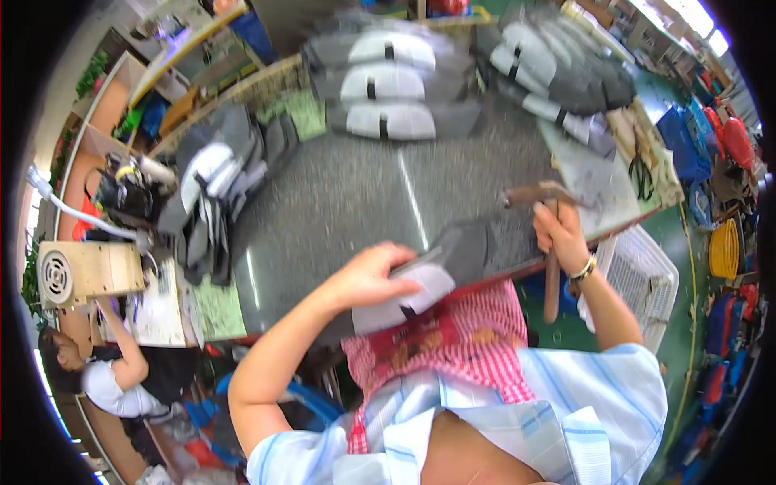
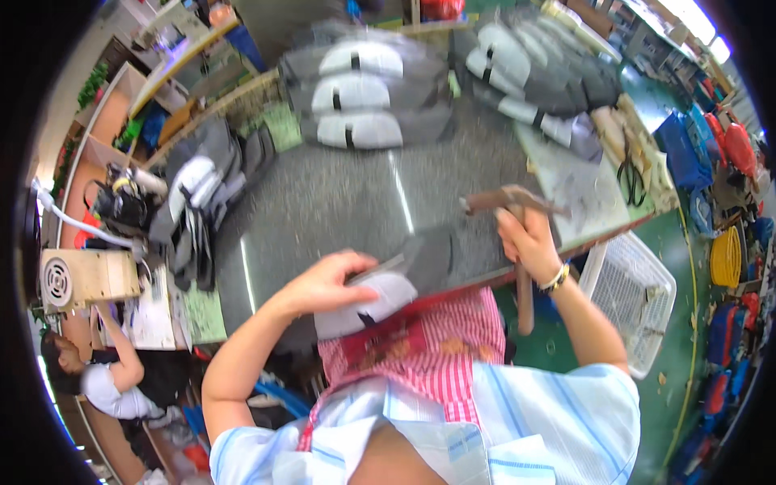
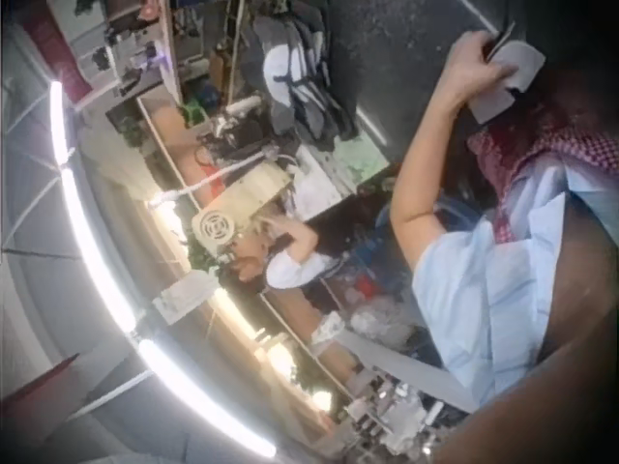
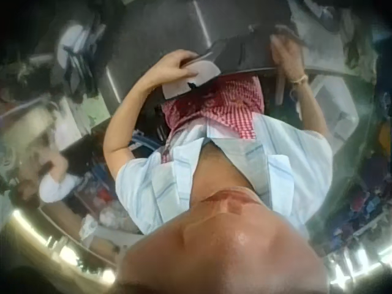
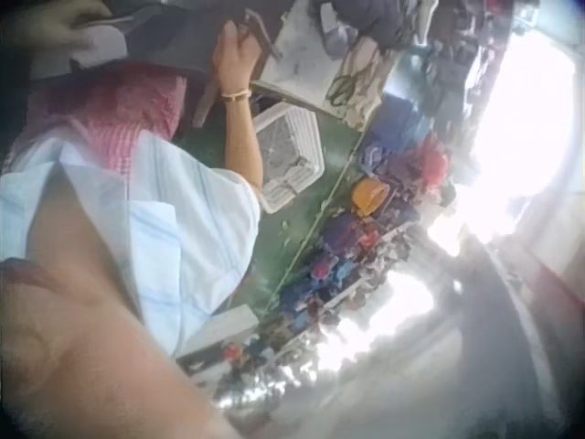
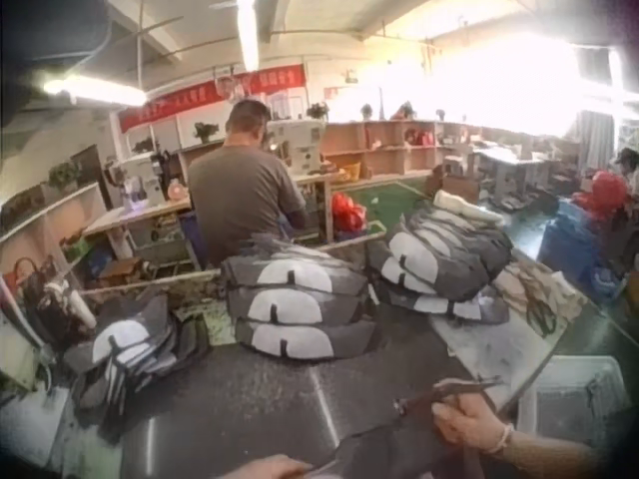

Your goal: The person places a plastic basket aside, arranges stacks of shoe components on the workbench, and then folds the edges of the pieces one by one and hammers them flat using a small hammer.

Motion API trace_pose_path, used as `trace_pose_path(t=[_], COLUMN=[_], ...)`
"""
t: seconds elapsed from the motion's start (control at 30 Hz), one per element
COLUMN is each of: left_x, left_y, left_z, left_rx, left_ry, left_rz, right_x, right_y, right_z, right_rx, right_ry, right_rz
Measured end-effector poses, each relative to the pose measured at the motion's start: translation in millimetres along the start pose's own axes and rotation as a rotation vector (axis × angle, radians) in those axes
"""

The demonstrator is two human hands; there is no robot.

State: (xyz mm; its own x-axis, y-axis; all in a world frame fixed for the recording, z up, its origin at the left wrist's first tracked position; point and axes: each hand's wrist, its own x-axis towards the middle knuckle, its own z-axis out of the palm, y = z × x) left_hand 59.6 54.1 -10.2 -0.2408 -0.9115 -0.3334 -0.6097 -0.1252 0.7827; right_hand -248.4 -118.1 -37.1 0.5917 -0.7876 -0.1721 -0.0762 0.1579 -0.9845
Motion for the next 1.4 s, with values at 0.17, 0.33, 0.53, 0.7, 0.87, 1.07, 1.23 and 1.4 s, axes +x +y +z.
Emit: trace_pose_path(t=[0.17, 0.33, 0.53, 0.7, 0.87, 1.07, 1.23, 1.4], left_x=[-2.7, 48.9, 53.2, 54.7, 60.4, 56.7, 53.3, 29.4], left_y=[-7.3, 14.3, -0.8, 0.3, 3.5, -1.8, 1.0, 7.8], left_z=[10.6, 8.5, 35.2, 37.4, 26.6, 32.5, 33.8, 39.5], left_rx=[0.200, -0.100, 0.130, 0.291, 0.099, 0.317, 0.285, 0.041], left_ry=[0.145, 0.210, 0.591, 0.656, 0.528, 0.571, 0.591, 0.460], left_rz=[0.105, -0.161, 0.176, 0.316, 0.137, 0.332, 0.292, 0.049], right_x=[4.6, -6.3, -0.1, 34.4, 35.6, 46.9, 41.2, 46.3], right_y=[-44.4, -53.7, -52.4, -70.7, -81.9, -58.1, -72.5, -57.0], right_z=[54.0, 77.6, 67.3, 60.8, 68.6, 52.9, 71.5, 64.6], right_rx=[-1.024, -1.144, -0.993, -1.061, -1.319, -1.046, -1.201, -1.144], right_ry=[-0.622, -0.675, -0.736, -0.552, -0.715, -0.604, -0.644, -0.589], right_rz=[-0.643, -0.417, -0.365, -0.328, -0.135, -0.550, -0.449, -0.452])
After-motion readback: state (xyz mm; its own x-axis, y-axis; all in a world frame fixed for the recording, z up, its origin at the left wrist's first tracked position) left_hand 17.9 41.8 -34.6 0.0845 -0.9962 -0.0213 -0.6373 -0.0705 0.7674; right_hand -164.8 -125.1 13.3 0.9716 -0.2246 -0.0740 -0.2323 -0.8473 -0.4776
